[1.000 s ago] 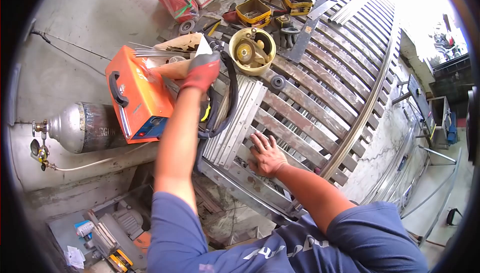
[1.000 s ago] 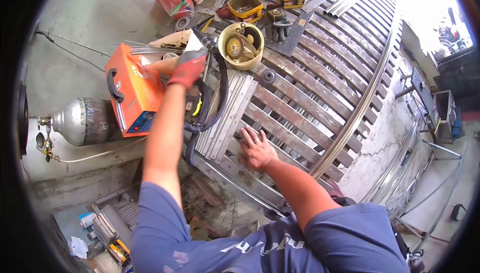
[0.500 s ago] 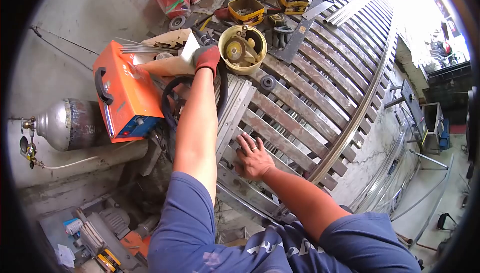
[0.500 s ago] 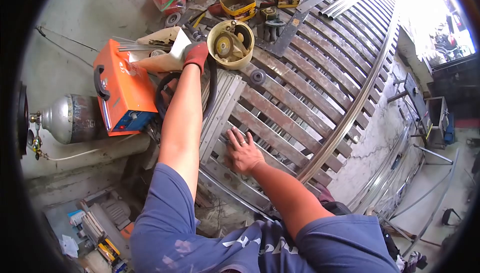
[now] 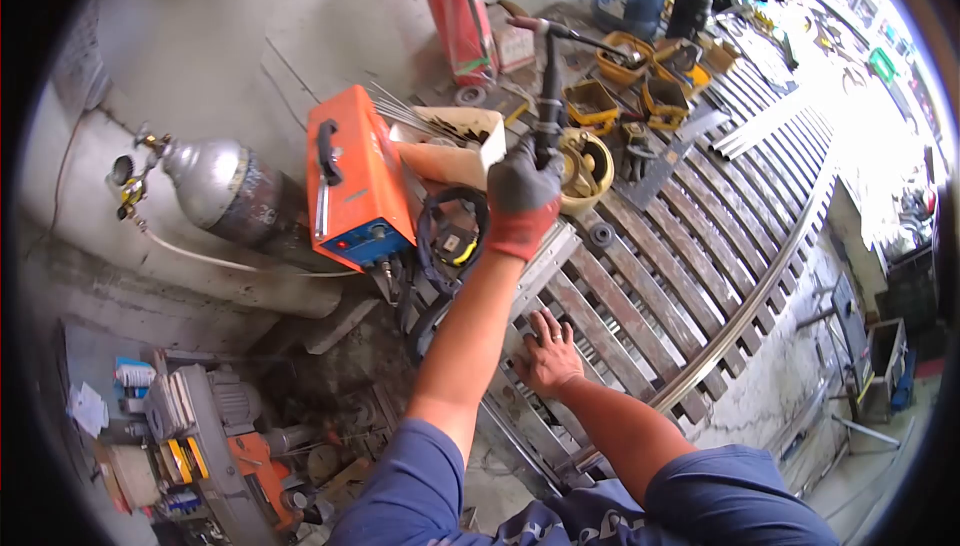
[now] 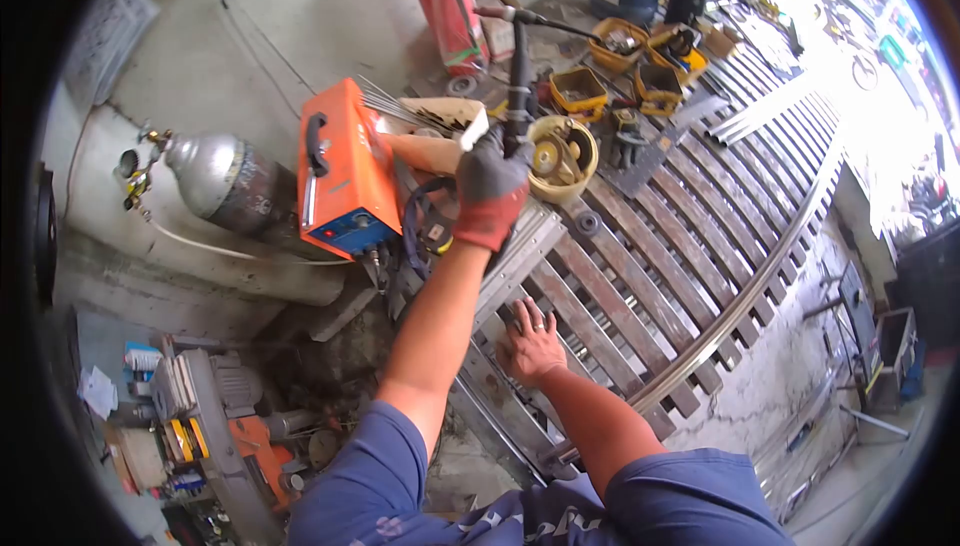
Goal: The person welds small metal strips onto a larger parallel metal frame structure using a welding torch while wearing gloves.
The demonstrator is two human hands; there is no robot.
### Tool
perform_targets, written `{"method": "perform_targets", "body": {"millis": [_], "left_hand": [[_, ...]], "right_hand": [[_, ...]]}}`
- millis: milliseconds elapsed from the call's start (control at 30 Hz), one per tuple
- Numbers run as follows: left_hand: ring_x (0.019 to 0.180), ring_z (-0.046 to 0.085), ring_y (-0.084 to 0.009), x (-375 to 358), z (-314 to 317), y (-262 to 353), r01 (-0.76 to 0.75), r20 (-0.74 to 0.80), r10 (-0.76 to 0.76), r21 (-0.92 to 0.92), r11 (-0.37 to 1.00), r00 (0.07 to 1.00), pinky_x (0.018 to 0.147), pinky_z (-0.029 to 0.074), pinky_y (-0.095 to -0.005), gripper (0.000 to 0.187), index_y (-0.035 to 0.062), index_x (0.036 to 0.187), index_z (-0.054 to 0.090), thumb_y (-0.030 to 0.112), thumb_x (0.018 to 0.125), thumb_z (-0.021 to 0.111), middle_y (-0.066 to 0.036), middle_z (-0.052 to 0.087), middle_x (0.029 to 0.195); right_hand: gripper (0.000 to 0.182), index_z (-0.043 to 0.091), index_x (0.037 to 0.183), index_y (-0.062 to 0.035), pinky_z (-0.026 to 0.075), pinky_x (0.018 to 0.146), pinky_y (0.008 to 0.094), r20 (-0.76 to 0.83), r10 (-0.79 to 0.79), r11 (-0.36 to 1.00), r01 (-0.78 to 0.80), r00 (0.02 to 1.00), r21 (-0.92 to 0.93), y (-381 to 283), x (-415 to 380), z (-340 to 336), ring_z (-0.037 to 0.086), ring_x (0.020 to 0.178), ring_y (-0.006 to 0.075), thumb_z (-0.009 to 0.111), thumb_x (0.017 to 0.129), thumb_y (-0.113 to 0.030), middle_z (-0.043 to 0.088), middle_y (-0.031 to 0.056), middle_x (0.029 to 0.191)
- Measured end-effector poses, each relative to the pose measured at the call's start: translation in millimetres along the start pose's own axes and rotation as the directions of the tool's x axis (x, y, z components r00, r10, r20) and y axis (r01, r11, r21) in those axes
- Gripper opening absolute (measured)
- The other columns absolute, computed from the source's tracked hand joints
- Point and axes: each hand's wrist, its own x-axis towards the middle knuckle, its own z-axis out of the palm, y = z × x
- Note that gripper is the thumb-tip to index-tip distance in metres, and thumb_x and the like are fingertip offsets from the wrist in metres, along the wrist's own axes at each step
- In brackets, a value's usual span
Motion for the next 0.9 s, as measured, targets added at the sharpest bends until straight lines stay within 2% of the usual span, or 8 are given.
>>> {"method": "perform_targets", "body": {"millis": [400,433,467,500,633,700,733,900], "left_hand": [[0.090,0.073,-0.0444,-143.6,-84.7,150.2,-0.257,-0.044,0.285,0.314,0.914,0.958,0.083,0.055,-0.0556,0.036,0.0062,0.125,0.075,0.011,0.089,0.082,-0.017,0.077,0.100],[0.091,0.073,-0.0451,-155.1,-89.0,163.1,-0.254,-0.033,0.282,0.343,0.904,0.959,0.083,0.055,-0.0558,0.037,0.0062,0.126,0.075,0.011,0.090,0.082,-0.018,0.077,0.101],[0.086,0.071,-0.0440,-165.1,-87.7,170.6,-0.298,-0.049,0.340,0.375,0.878,0.939,0.078,0.054,-0.0552,0.035,0.0064,0.122,0.074,0.008,0.087,0.082,-0.017,0.075,0.096],[0.081,0.070,-0.0429,-174.4,-83.2,177.2,-0.336,-0.066,0.395,0.411,0.848,0.916,0.073,0.053,-0.0545,0.034,0.0066,0.117,0.074,0.005,0.084,0.082,-0.017,0.073,0.090],[0.075,0.067,-0.0350,-212.2,-31.6,213.2,-0.307,0.051,0.326,0.496,0.812,0.944,0.066,0.047,-0.0489,0.035,0.0024,0.126,0.071,0.020,0.095,0.076,-0.015,0.070,0.086],[0.077,0.065,-0.0323,-226.2,-4.0,227.6,-0.333,0.107,0.345,0.624,0.707,0.933,0.071,0.047,-0.0486,0.042,0.0002,0.140,0.065,0.020,0.103,0.063,-0.012,0.064,0.086],[0.082,0.067,-0.0324,-232.0,5.3,235.3,-0.281,0.074,0.301,0.614,0.738,0.951,0.073,0.049,-0.0494,0.051,0.0010,0.149,0.061,0.018,0.101,0.066,-0.014,0.067,0.094],[0.105,0.072,-0.0360,-257.1,-17.5,247.4,-0.323,-0.144,0.375,0.293,0.900,0.916,0.092,0.055,-0.0506,0.073,0.0040,0.162,0.056,0.008,0.091,0.074,-0.020,0.075,0.121]], "right_hand": [[0.076,0.053,0.160,-0.0042,0.027,0.130,0.0703,0.050,-0.029,0.998,0.026,0.998,0.064,19.0,5.0,2.6,0.017,0.171,0.0403,0.069,0.101,-0.049,0.027,0.0213,0.181],[0.078,0.052,0.160,-0.0036,0.032,0.130,0.0643,0.124,0.021,0.935,-0.064,0.992,0.350,24.3,2.8,-30.8,0.032,0.167,0.0402,0.070,0.102,-0.053,0.038,0.0250,0.175],[0.077,0.052,0.160,-0.0022,0.037,0.129,0.0545,0.040,0.027,0.541,-0.048,0.999,0.839,63.7,34.1,25.2,0.050,0.155,0.0369,0.064,0.108,-0.058,0.054,0.0258,0.163],[0.075,0.052,0.160,-0.0019,0.041,0.125,0.0465,-0.109,0.158,0.257,0.066,0.981,0.964,55.0,-1.4,-31.9,0.060,0.143,0.0334,0.056,0.113,-0.060,0.064,0.0228,0.151],[0.067,0.047,0.164,-0.0096,0.047,0.113,0.0437,-0.319,0.005,-0.458,0.285,0.948,0.842,56.8,-86.3,-175.7,0.059,0.133,0.0214,0.057,0.116,-0.055,0.056,0.0095,0.158],[0.048,0.059,0.149,-0.0044,0.053,0.102,0.0358,-0.236,0.082,-0.235,0.249,0.968,0.940,62.2,-104.0,-227.1,0.066,0.116,0.0164,0.062,0.117,-0.039,0.070,0.0085,0.138],[0.028,0.068,0.128,-0.0004,0.055,0.090,0.0296,-0.173,0.099,-0.316,0.196,0.980,0.928,62.8,-109.2,-241.6,0.070,0.101,0.0135,0.064,0.117,-0.026,0.077,0.0059,0.115],[0.031,0.067,0.117,0.0062,0.065,0.097,0.0481,-0.229,0.267,-0.386,0.322,0.936,0.865,71.8,-125.5,-278.1,0.078,0.101,0.0327,0.059,0.118,-0.024,0.078,0.0206,0.112]]}}
